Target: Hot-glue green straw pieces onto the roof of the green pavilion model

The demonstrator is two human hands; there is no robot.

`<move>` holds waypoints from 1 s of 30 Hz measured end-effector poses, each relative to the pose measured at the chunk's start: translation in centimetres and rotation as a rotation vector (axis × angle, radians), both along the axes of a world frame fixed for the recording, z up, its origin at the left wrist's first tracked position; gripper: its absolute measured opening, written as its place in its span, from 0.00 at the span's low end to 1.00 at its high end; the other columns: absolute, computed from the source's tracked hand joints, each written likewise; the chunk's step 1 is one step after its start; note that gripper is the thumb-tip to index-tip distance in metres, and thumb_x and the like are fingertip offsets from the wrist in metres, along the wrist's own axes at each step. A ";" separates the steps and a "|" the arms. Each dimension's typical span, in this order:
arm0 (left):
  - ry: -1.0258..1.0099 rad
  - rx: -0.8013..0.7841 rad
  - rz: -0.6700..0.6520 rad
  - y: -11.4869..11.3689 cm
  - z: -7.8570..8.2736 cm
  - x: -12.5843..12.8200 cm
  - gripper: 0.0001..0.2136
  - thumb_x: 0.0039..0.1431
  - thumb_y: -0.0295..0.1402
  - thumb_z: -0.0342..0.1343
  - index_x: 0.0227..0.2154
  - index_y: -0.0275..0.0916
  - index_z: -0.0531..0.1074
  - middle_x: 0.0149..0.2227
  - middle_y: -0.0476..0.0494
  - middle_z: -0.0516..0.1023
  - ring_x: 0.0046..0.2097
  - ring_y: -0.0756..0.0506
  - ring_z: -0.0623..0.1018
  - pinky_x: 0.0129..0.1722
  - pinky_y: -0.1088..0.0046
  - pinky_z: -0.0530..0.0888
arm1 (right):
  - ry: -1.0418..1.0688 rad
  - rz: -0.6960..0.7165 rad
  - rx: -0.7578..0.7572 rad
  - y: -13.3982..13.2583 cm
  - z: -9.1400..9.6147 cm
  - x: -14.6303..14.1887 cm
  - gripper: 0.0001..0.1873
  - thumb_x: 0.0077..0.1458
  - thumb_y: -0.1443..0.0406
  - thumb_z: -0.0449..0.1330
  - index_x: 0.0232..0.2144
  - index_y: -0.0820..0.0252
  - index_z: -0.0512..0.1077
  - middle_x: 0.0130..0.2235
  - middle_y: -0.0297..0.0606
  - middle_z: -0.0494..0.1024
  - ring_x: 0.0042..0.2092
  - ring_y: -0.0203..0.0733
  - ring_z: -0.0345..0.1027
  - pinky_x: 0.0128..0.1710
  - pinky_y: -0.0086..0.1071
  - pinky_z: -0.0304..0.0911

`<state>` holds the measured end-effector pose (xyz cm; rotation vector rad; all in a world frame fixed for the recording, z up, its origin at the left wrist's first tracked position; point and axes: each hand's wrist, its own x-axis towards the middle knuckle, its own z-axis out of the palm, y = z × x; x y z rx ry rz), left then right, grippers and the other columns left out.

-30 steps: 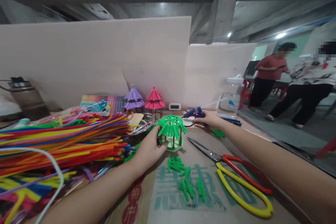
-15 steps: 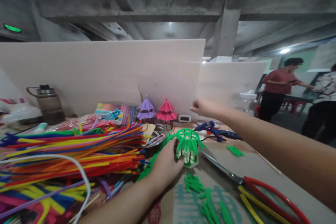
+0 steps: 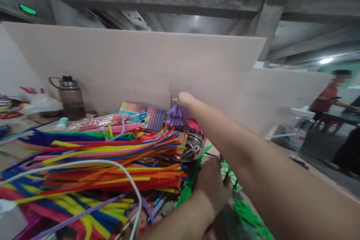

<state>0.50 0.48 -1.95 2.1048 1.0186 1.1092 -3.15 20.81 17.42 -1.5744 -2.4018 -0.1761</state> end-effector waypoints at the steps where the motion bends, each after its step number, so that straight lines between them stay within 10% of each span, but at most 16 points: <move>1: -0.003 -0.001 0.021 0.1 -0.1 0.1 0.21 0.52 0.29 0.55 0.51 0.40 0.68 0.53 0.32 0.73 0.59 0.32 0.70 0.60 0.52 0.67 | 0.005 0.004 -0.001 0.3 -0.5 -0.4 0.20 0.63 0.59 0.60 0.54 0.62 0.69 0.54 0.45 0.72 0.50 0.46 0.71 0.48 0.45 0.70; 8: 0.079 0.000 0.142 0.0 0.2 0.2 0.21 0.50 0.30 0.56 0.50 0.38 0.69 0.49 0.34 0.76 0.53 0.34 0.74 0.56 0.54 0.71 | 0.089 0.033 0.114 0.0 -2.1 -0.5 0.19 0.63 0.59 0.59 0.54 0.60 0.69 0.54 0.44 0.72 0.49 0.46 0.71 0.48 0.45 0.70; 15: 0.118 0.100 0.214 0.4 0.0 -0.4 0.20 0.53 0.29 0.53 0.50 0.34 0.68 0.49 0.32 0.75 0.52 0.36 0.76 0.55 0.56 0.73 | 0.202 0.032 0.405 -3.8 6.4 4.4 0.12 0.68 0.63 0.51 0.48 0.62 0.71 0.49 0.47 0.78 0.51 0.46 0.71 0.48 0.36 0.65; 23: 0.120 0.084 0.190 1.1 0.3 -0.9 0.23 0.56 0.31 0.52 0.56 0.36 0.64 0.57 0.32 0.73 0.59 0.36 0.73 0.60 0.55 0.68 | 0.191 -0.175 0.813 -18.8 16.8 20.0 0.13 0.65 0.63 0.55 0.45 0.67 0.74 0.45 0.43 0.79 0.46 0.38 0.69 0.46 0.32 0.60; 30: 0.167 0.061 0.228 1.9 0.3 -1.4 0.26 0.55 0.41 0.54 0.56 0.35 0.65 0.56 0.31 0.75 0.57 0.33 0.75 0.57 0.54 0.71 | -0.054 -0.531 0.582 -27.0 16.2 35.1 0.16 0.62 0.59 0.59 0.41 0.68 0.77 0.36 0.41 0.79 0.34 0.34 0.67 0.35 0.31 0.57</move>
